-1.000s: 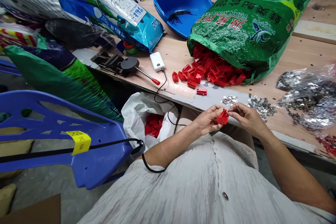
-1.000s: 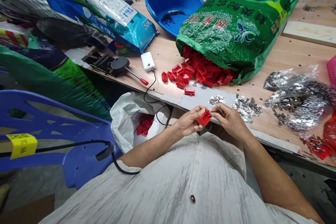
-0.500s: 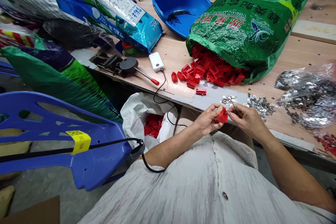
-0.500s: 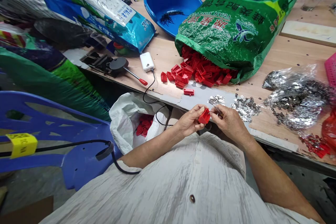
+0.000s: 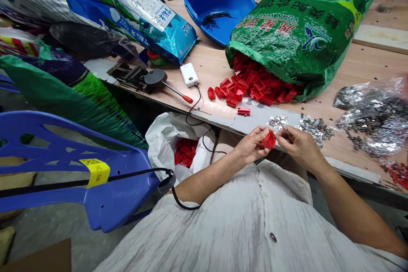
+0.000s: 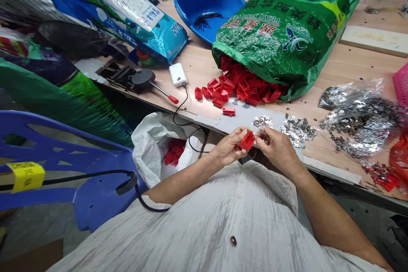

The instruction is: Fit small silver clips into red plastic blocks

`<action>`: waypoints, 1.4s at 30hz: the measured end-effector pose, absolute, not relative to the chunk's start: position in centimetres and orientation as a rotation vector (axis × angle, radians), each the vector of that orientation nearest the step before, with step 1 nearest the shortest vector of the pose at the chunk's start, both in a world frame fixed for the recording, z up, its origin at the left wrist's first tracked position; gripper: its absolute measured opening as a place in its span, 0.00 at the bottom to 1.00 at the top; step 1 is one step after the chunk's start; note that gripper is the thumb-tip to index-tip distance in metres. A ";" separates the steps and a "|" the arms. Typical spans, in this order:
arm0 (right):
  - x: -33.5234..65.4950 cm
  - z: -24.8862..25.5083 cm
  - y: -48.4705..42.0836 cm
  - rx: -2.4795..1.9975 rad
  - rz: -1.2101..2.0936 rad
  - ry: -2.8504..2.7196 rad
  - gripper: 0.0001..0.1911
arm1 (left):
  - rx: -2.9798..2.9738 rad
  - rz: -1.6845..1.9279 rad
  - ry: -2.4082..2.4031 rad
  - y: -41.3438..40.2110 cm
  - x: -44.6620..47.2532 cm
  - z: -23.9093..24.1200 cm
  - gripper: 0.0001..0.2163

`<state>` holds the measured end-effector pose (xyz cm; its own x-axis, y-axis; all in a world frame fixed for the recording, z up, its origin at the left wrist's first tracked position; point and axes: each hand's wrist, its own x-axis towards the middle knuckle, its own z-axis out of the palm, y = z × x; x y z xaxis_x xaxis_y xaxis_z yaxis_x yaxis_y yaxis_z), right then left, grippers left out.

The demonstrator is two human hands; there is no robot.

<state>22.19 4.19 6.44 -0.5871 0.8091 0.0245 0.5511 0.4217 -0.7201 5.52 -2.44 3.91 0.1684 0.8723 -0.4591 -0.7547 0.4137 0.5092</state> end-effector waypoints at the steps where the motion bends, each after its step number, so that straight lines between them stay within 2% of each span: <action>1: 22.3 6.4 4.3 -1.162 0.990 -2.321 0.08 | 0.177 1.164 0.780 -2.4 5.5 3.9 0.19; 10: 23.6 4.7 6.8 -1.055 1.437 -2.162 0.17 | 0.165 1.121 0.744 -2.5 5.6 3.3 0.20; 18: 23.2 3.7 6.5 -0.973 1.708 -2.069 0.17 | 0.293 1.043 0.741 -2.5 5.6 2.8 0.22; 26: 22.7 2.6 6.0 -0.978 1.671 -2.005 0.17 | 0.396 1.010 0.837 -2.1 5.0 2.0 0.21; 31: 22.9 2.1 6.1 -1.041 1.614 -1.912 0.18 | 0.818 1.160 1.103 -2.4 4.3 2.4 0.26; 37: 22.4 2.2 5.3 -1.079 1.566 -1.869 0.19 | 1.608 1.435 1.390 -3.3 4.5 1.8 0.18; 42: 22.0 2.2 4.6 -1.117 1.644 -1.782 0.19 | 1.760 1.487 1.451 -3.6 4.7 1.3 0.13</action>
